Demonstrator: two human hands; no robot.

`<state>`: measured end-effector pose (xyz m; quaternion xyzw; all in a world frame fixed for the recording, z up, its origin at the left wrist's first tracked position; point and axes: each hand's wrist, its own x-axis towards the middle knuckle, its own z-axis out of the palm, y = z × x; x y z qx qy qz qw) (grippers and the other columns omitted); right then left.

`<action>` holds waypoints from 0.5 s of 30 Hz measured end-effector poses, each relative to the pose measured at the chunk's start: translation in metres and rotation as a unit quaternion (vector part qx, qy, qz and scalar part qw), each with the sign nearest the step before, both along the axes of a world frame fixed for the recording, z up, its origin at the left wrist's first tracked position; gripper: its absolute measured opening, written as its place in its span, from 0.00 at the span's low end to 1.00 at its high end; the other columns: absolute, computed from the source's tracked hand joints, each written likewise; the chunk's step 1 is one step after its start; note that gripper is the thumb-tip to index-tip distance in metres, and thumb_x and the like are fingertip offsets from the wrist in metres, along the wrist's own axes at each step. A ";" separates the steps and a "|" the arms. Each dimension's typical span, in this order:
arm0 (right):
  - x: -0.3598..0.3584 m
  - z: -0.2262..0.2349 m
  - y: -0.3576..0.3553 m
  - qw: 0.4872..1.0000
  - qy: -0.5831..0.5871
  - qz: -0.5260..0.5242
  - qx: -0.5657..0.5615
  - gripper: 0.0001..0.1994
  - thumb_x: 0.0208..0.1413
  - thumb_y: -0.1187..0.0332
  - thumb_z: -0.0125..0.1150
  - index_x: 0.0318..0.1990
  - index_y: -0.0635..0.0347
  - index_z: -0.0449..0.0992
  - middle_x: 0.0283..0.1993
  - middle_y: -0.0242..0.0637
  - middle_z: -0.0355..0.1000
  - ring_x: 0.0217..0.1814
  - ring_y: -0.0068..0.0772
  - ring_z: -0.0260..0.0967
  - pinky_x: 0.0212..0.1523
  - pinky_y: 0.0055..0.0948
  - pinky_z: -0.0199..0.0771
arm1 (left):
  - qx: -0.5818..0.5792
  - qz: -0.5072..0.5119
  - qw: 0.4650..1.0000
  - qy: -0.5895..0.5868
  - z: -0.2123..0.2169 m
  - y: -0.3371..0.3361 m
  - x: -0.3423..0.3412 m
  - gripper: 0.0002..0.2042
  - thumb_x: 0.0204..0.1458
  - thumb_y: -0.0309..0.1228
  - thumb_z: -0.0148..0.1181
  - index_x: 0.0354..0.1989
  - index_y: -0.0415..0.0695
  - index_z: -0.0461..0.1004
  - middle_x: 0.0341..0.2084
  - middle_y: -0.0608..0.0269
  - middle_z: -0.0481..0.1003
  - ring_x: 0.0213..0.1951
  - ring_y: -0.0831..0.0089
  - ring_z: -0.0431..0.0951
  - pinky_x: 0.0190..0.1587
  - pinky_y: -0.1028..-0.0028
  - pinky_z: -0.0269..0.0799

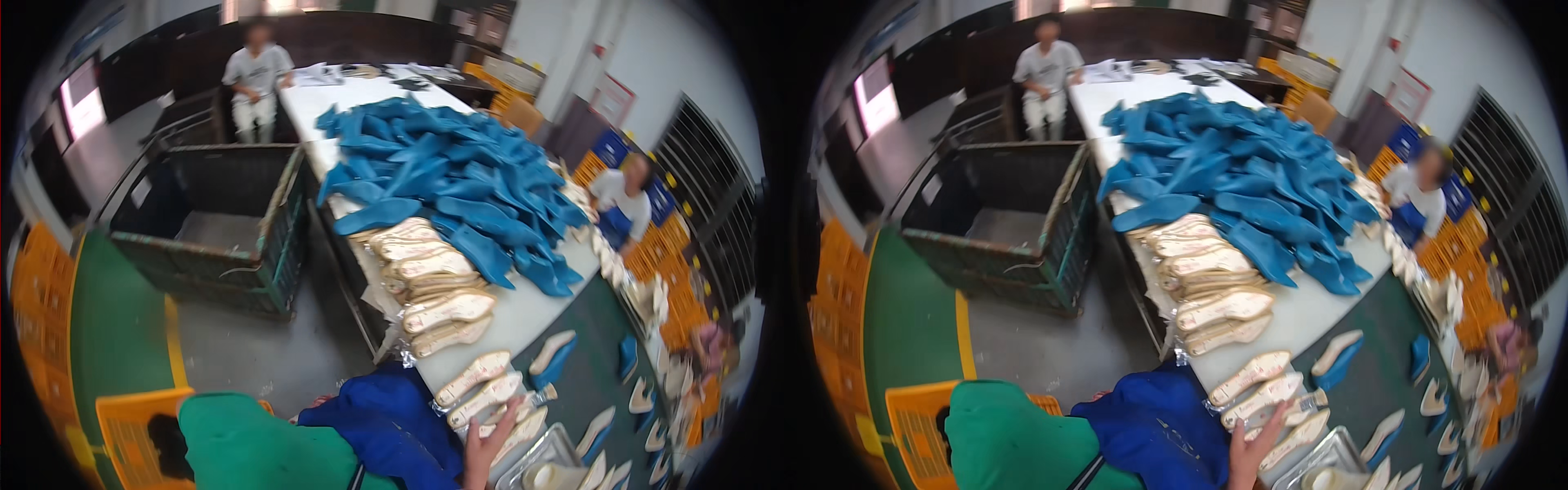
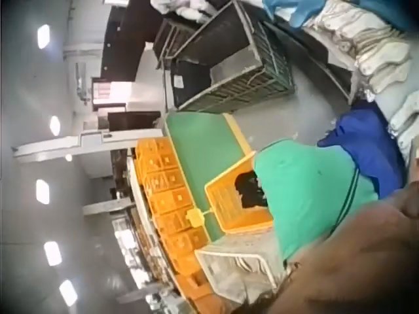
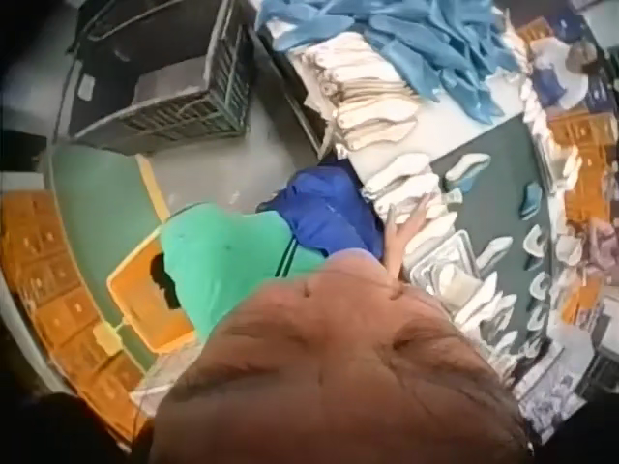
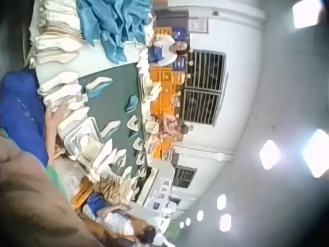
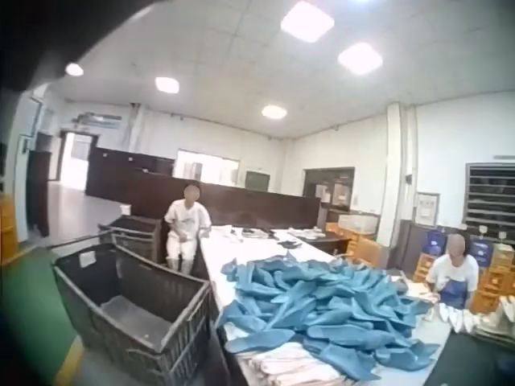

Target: Applying glue to the edges of shoe insoles using a brush.

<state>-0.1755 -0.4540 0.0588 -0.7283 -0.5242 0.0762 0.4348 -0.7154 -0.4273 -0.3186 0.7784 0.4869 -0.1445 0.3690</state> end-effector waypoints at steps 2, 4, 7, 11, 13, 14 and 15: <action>-0.001 0.009 0.008 0.997 -0.056 -0.018 0.052 0.36 0.55 0.71 0.59 0.70 0.68 0.51 0.72 0.55 0.51 0.70 0.48 0.56 0.68 0.40 0.54 | -0.017 0.034 0.999 0.001 -0.001 -0.025 -0.001 0.20 0.57 0.41 0.55 0.55 0.45 0.72 0.61 0.48 0.66 0.56 0.53 0.72 0.52 0.51 0.70; -0.002 0.026 0.016 0.979 -0.183 -0.069 0.049 0.27 0.60 0.70 0.61 0.64 0.69 0.62 0.60 0.53 0.67 0.60 0.43 0.67 0.57 0.36 0.68 | -0.033 0.054 0.998 0.005 -0.002 -0.041 -0.006 0.20 0.57 0.41 0.55 0.55 0.45 0.72 0.61 0.47 0.66 0.56 0.53 0.72 0.52 0.51 0.70; 0.010 0.045 0.012 0.996 -0.067 -0.064 0.004 0.37 0.59 0.68 0.62 0.71 0.68 0.49 0.69 0.56 0.56 0.71 0.49 0.55 0.68 0.42 0.54 | -0.051 0.066 0.997 0.010 -0.004 -0.045 -0.013 0.20 0.57 0.41 0.55 0.55 0.45 0.72 0.61 0.47 0.66 0.56 0.53 0.72 0.52 0.51 0.70; 0.040 0.072 0.010 0.965 -0.189 -0.149 0.101 0.40 0.59 0.62 0.64 0.72 0.67 0.48 0.68 0.56 0.58 0.66 0.49 0.60 0.63 0.41 0.61 | -0.072 0.066 0.995 0.016 -0.006 -0.041 -0.020 0.20 0.58 0.41 0.54 0.55 0.45 0.72 0.61 0.47 0.66 0.56 0.53 0.72 0.52 0.52 0.70; 0.047 0.095 0.004 0.926 -0.287 -0.228 0.088 0.41 0.59 0.59 0.64 0.72 0.68 0.47 0.69 0.57 0.57 0.66 0.52 0.60 0.62 0.42 0.62 | -0.082 0.063 0.994 0.019 -0.006 -0.038 -0.023 0.20 0.58 0.41 0.54 0.55 0.45 0.71 0.61 0.47 0.66 0.56 0.53 0.72 0.52 0.52 0.70; 0.047 0.110 0.003 0.903 -0.340 -0.238 0.111 0.41 0.59 0.58 0.64 0.72 0.68 0.47 0.69 0.57 0.56 0.66 0.52 0.59 0.63 0.42 0.62 | -0.087 0.064 0.994 0.020 -0.007 -0.037 -0.024 0.20 0.58 0.41 0.54 0.56 0.45 0.71 0.61 0.47 0.66 0.57 0.53 0.72 0.52 0.52 0.70; 0.050 0.115 -0.002 0.911 -0.292 -0.258 0.135 0.42 0.59 0.58 0.63 0.72 0.69 0.47 0.69 0.58 0.55 0.66 0.53 0.59 0.64 0.43 0.61 | -0.092 0.064 0.993 0.022 -0.008 -0.036 -0.026 0.20 0.58 0.41 0.54 0.56 0.45 0.71 0.61 0.47 0.66 0.57 0.54 0.72 0.53 0.52 0.70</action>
